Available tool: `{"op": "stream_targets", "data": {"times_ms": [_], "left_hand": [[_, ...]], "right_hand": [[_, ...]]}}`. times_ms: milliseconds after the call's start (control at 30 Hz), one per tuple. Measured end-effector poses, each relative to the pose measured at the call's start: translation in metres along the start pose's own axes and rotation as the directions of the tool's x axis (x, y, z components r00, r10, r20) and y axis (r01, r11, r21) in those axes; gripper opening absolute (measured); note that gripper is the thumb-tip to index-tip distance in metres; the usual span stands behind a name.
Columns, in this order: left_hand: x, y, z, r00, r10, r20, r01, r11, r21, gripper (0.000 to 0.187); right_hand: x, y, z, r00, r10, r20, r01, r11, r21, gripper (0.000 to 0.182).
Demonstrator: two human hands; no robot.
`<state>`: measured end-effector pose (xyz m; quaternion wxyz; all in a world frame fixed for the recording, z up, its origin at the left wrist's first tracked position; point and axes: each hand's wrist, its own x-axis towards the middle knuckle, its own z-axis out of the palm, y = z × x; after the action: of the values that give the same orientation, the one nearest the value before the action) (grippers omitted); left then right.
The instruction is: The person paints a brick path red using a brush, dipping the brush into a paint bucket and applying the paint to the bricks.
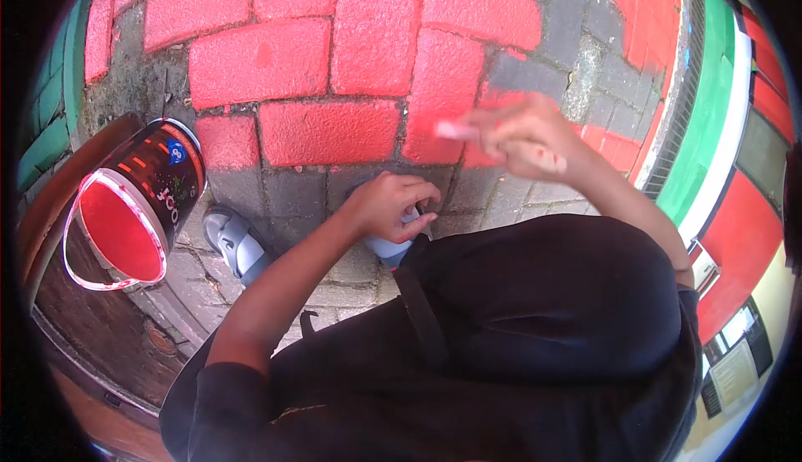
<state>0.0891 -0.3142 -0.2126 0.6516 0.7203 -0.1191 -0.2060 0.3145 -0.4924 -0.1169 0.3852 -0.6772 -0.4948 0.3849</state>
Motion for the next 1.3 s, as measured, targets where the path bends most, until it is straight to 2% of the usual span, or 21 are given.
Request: {"op": "stream_targets", "data": {"times_ms": [100,133,233,300,400,500,567,633,733,767,800,867,900,933,1000,1033,1133,1167,1200,1267,1300], "left_hand": [[0.000,-0.003,0.003,1.000,0.022,-0.002,-0.022,1.000,0.001,0.024],[0.000,-0.004,0.003,0.999,0.034,-0.003,-0.034,0.999,0.012,0.024],[0.000,-0.002,0.003,1.000,0.017,-0.014,-0.017,1.000,0.004,0.024],[0.000,0.001,0.002,0.999,0.024,-0.026,-0.023,0.999,0.023,0.025],[0.003,0.002,0.001,1.000,0.022,-0.021,-0.022,1.000,0.017,0.026],[0.000,0.002,0.002,1.000,0.016,-0.006,-0.016,1.000,0.004,0.026],[0.003,0.000,0.002,0.999,0.036,-0.011,-0.036,0.999,0.006,0.025],[0.002,-0.001,0.004,0.998,0.058,-0.034,-0.058,0.998,0.006,0.026],[0.002,0.000,0.004,0.999,0.041,-0.023,-0.041,0.999,-0.004,0.026],[0.001,0.001,0.003,0.999,0.041,-0.019,-0.041,0.999,0.003,0.026],[0.001,0.003,0.002,1.000,0.021,-0.012,-0.021,1.000,0.013,0.026],[0.002,0.004,0.000,1.000,0.001,-0.002,-0.001,1.000,0.022,0.026],[0.002,0.004,0.000,1.000,0.014,-0.005,-0.014,1.000,0.021,0.026],[0.003,0.004,0.001,1.000,0.028,-0.011,-0.027,0.999,0.017,0.026],[0.001,0.000,0.005,0.999,0.036,-0.008,-0.036,0.999,0.007,0.027],[0.002,-0.002,0.004,0.999,0.046,-0.007,-0.046,0.999,0.009,0.027],[0.002,0.003,0.001,1.000,0.026,-0.011,-0.026,0.999,0.025,0.026],[0.002,0.004,0.000,0.999,0.033,-0.014,-0.033,0.999,0.043,0.026],[0.002,0.004,0.001,0.999,0.036,-0.020,-0.035,0.999,0.026,0.026],[0.002,0.003,0.001,0.998,0.048,-0.027,-0.048,0.999,0.015,0.025],[0.002,0.003,0.001,0.999,0.036,-0.010,-0.036,0.999,0.013,0.026]], "right_hand": [[0.024,0.023,-0.037,0.908,0.405,-0.104,-0.401,0.914,0.060,0.016],[0.028,0.024,-0.047,0.906,0.409,-0.107,-0.404,0.913,0.061,0.016],[0.034,0.026,-0.054,0.910,-0.034,-0.414,-0.167,0.882,-0.441,0.015],[0.011,0.033,-0.017,0.949,0.158,-0.272,-0.211,0.960,-0.182,0.006],[-0.006,0.015,0.021,0.976,-0.052,-0.211,-0.046,0.897,-0.439,0.009],[-0.006,-0.001,-0.004,0.955,0.226,0.191,-0.249,0.962,0.108,0.016],[0.002,0.036,-0.004,0.977,0.201,-0.066,-0.155,0.893,0.422,0.021],[0.029,0.032,-0.051,0.885,0.461,-0.066,-0.420,0.851,0.316,0.020],[0.037,0.039,-0.072,0.877,0.306,-0.370,-0.275,0.952,0.136,0.015],[0.030,0.034,-0.081,0.946,0.068,-0.316,-0.156,0.952,-0.264,0.013],[0.029,0.028,-0.072,0.946,0.062,-0.320,-0.152,0.952,-0.267,0.013],[0.021,0.018,-0.042,0.973,0.220,-0.066,-0.192,0.938,0.289,0.016],[0.021,0.020,-0.037,0.957,0.279,0.083,-0.283,0.959,0.029,0.017],[0.021,0.023,-0.039,0.955,0.283,0.084,-0.286,0.958,0.030,0.017],[0.026,0.034,-0.054,0.840,0.473,-0.267,-0.469,0.879,0.083,0.016],[0.027,0.039,-0.066,0.861,0.333,-0.384,-0.290,0.942,0.167,0.018],[0.030,0.026,-0.081,0.867,0.205,-0.454,-0.282,0.954,-0.107,0.017],[0.029,0.042,-0.065,0.894,0.166,-0.416,-0.124,0.984,0.125,0.016],[0.033,0.040,-0.060,0.892,0.152,-0.425,-0.113,0.987,0.116,0.016],[0.036,0.031,-0.053,0.824,0.400,-0.401,-0.389,0.914,0.113,0.016],[0.037,0.055,-0.063,0.751,0.414,-0.515,-0.375,0.909,0.184,0.020]]}}
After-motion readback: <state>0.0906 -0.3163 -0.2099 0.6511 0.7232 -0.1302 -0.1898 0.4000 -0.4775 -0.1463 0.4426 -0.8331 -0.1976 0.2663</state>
